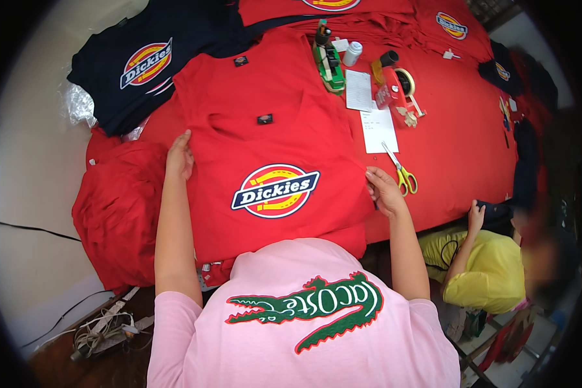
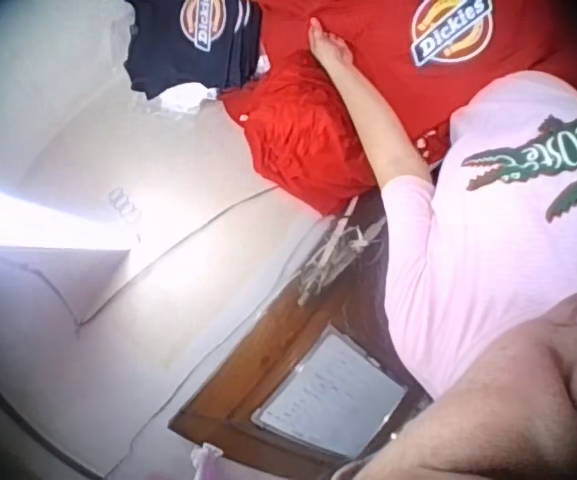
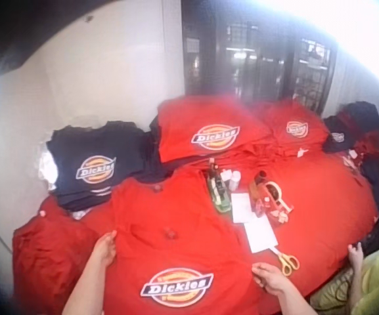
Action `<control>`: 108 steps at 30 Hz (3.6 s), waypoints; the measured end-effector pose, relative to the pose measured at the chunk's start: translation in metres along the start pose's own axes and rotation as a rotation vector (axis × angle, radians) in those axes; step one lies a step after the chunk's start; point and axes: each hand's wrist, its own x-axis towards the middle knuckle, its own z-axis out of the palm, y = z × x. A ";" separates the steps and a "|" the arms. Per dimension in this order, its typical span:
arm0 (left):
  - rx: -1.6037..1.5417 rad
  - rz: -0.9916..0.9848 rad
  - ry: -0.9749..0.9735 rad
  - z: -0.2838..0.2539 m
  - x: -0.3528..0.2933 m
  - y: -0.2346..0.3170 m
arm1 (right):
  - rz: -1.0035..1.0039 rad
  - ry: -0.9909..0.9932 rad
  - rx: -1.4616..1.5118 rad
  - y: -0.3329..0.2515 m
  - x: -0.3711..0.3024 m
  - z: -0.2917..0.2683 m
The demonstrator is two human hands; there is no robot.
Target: The person folds red shirts by hand at a table, using a thread nipper to trim loose threads and stacking the finished shirts.
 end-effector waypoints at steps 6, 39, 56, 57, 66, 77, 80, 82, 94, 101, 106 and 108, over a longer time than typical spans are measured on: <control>-0.058 -0.143 -0.319 0.030 -0.023 0.008 | 0.010 -0.188 -0.116 -0.024 0.006 -0.009; 0.621 0.290 0.205 -0.088 -0.175 -0.034 | -0.235 0.355 -0.585 -0.033 -0.022 -0.027; 0.665 0.199 0.209 -0.139 -0.309 -0.075 | -0.061 0.175 -0.486 0.021 -0.095 -0.017; 0.662 0.143 0.212 -0.136 -0.314 -0.074 | -0.019 0.173 -0.419 0.019 -0.104 -0.006; 0.476 -0.146 -0.066 -0.140 -0.317 -0.088 | -0.041 -0.201 -0.732 0.050 -0.089 -0.021; 0.137 0.575 -0.407 -0.094 -0.407 0.142 | -0.977 -0.227 0.122 -0.168 -0.178 0.004; -0.083 0.732 -0.483 -0.098 -0.397 0.184 | -0.954 -0.321 -0.005 -0.234 -0.171 0.077; 0.044 0.626 -0.292 -0.080 -0.369 0.210 | -0.808 -0.410 -0.261 -0.261 -0.147 0.139; 0.229 1.083 0.008 -0.099 -0.175 0.444 | -0.989 -0.423 -0.024 -0.392 0.067 0.352; 0.250 0.942 0.069 -0.153 -0.057 0.409 | -0.751 -0.348 -0.115 -0.329 0.207 0.419; 0.501 0.661 0.243 -0.185 0.032 0.306 | -0.476 -0.163 -0.408 -0.242 0.291 0.417; 0.647 0.626 0.348 -0.238 0.058 0.274 | -0.541 -0.133 -0.559 -0.202 0.310 0.419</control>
